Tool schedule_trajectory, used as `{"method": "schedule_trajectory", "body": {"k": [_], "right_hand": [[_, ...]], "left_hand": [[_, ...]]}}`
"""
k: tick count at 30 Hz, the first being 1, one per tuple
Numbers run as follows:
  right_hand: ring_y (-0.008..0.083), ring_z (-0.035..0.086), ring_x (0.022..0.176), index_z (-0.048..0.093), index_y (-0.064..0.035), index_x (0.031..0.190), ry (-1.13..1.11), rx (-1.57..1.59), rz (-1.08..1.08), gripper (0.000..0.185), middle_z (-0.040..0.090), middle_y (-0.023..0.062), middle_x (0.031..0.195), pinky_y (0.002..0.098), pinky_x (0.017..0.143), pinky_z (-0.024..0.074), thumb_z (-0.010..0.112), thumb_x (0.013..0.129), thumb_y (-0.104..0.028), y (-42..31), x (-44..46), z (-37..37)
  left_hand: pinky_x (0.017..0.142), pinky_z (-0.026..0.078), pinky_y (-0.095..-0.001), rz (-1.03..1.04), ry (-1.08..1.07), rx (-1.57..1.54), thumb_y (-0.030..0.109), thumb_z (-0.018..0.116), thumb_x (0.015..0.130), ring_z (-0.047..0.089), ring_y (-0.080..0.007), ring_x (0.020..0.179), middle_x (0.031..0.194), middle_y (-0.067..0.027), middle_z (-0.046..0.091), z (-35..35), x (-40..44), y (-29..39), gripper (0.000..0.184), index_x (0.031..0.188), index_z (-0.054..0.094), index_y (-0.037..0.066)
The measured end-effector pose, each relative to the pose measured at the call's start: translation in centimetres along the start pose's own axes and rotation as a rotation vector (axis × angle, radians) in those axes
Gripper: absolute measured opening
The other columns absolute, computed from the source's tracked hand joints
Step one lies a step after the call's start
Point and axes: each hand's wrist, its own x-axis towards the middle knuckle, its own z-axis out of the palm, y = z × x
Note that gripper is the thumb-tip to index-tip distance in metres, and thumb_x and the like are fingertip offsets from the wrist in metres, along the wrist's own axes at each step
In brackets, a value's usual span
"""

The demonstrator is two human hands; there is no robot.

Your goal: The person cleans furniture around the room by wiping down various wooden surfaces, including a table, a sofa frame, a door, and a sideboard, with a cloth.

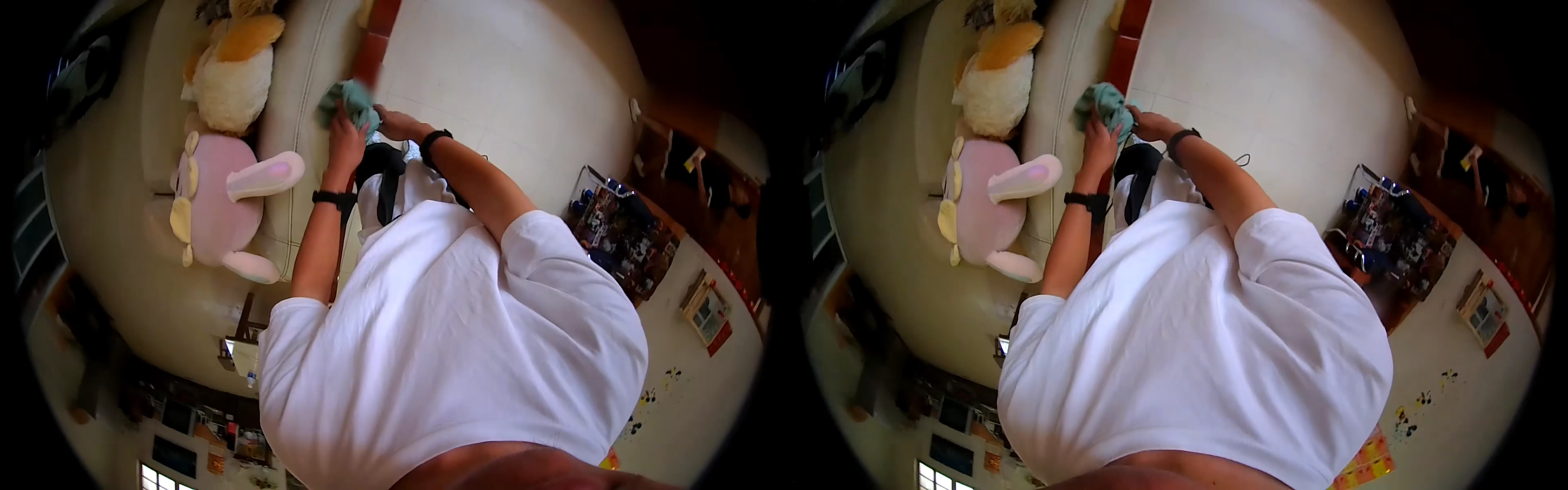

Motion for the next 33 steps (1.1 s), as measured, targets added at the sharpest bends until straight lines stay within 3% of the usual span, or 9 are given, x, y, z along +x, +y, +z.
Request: {"method": "schedule_trajectory", "body": {"k": [6,12,14,18,20,24,28,30,33], "right_hand": [[0.0491,0.057,0.1,0.043,-0.0052,0.122,0.285,0.246,-0.125,0.04,0.06,0.0305,0.103,0.0542,0.087,0.0441,0.052,0.084,-0.01,-3.7,-2.2,-2.1],[0.0396,0.056,0.103,0.048,-0.0079,0.127,0.533,-0.198,-0.371,0.048,0.054,0.0176,0.112,0.0472,0.085,0.0482,0.057,0.08,-0.005,-11.0,-3.4,-12.1],[0.0417,0.057,0.102,0.045,-0.0082,0.13,0.459,-0.242,-0.327,0.053,0.055,0.0196,0.115,0.0478,0.085,0.0485,0.06,0.08,-0.008,-12.1,-3.2,-14.4],[0.0433,0.057,0.102,0.041,-0.0089,0.134,0.489,-0.209,-0.304,0.059,0.058,0.0208,0.115,0.0484,0.084,0.0489,0.064,0.08,-0.013,-13.8,-3.0,-16.2],[0.0439,0.058,0.104,0.038,-0.0094,0.138,0.311,-0.183,-0.079,0.066,0.062,0.0213,0.112,0.0491,0.086,0.0487,0.068,0.081,-0.021,-14.7,-3.0,-17.0],[0.0425,0.057,0.111,0.038,-0.0064,0.14,0.276,-0.333,-0.21,0.073,0.062,0.0215,0.119,0.0482,0.097,0.0427,0.07,0.082,-0.038,-12.9,-0.4,-15.4],[0.0421,0.054,0.117,0.039,-0.0052,0.141,0.168,-0.367,-0.279,0.076,0.057,0.0228,0.127,0.0466,0.101,0.0395,0.068,0.083,-0.044,-13.6,2.1,-12.1],[0.0425,0.05,0.121,0.037,-0.0044,0.142,0.017,-0.51,-0.332,0.079,0.053,0.0229,0.132,0.0462,0.101,0.04,0.068,0.083,-0.046,-15.0,2.0,-11.3],[0.0425,0.048,0.122,0.035,-0.0042,0.144,-0.111,-0.505,-0.365,0.08,0.051,0.0231,0.133,0.0466,0.101,0.0409,0.068,0.081,-0.042,-15.6,3.6,-9.8]], "left_hand": [[0.098,0.038,-0.0563,0.088,0.032,0.489,0.027,0.066,0.081,0.047,-0.0512,0.113,0.124,-0.0387,0.045,2.4,-2.2,0.6,0.075,0.133,0.034,-0.016],[0.092,0.041,-0.0512,0.27,0.09,0.236,0.027,0.061,0.082,0.049,-0.0456,0.1,0.119,-0.0303,0.049,3.9,8.1,-0.4,0.053,0.128,0.049,0.002],[0.092,0.041,-0.0502,0.331,0.023,0.369,0.03,0.059,0.083,0.048,-0.0466,0.102,0.12,-0.03,0.049,5.5,11.7,-1.1,0.055,0.13,0.048,0.003],[0.102,0.036,-0.0513,0.365,0.169,-0.197,0.034,0.058,0.087,0.042,-0.0424,0.125,0.131,-0.0256,0.047,7.3,15.5,-1.2,0.058,0.137,0.044,0.007],[0.107,0.036,-0.0443,0.423,0.195,-0.169,0.025,0.062,0.088,0.049,-0.0318,0.127,0.135,-0.0138,0.053,4.5,14.5,1.0,0.055,0.136,0.044,0.006],[0.092,0.048,-0.0435,0.307,0.103,-0.343,0.03,0.056,0.09,0.061,-0.0339,0.109,0.117,-0.0149,0.065,0.8,11.7,2.0,0.037,0.12,0.06,0.009],[0.087,0.05,-0.047,0.021,-0.456,0.288,0.028,0.058,0.086,0.061,-0.0378,0.107,0.115,-0.0169,0.065,-1.4,8.8,-0.9,0.036,0.117,0.06,0.01],[0.086,0.051,-0.0469,0.155,-0.106,-0.136,0.029,0.057,0.087,0.06,-0.0408,0.105,0.114,-0.0194,0.065,-1.9,6.1,-2.0,0.037,0.118,0.059,0.009],[0.092,0.049,-0.0409,-0.044,-0.211,-0.381,0.024,0.059,0.087,0.061,-0.0338,0.109,0.118,-0.0186,0.065,-2.3,4.3,-4.2,0.04,0.123,0.057,0.005]]}}
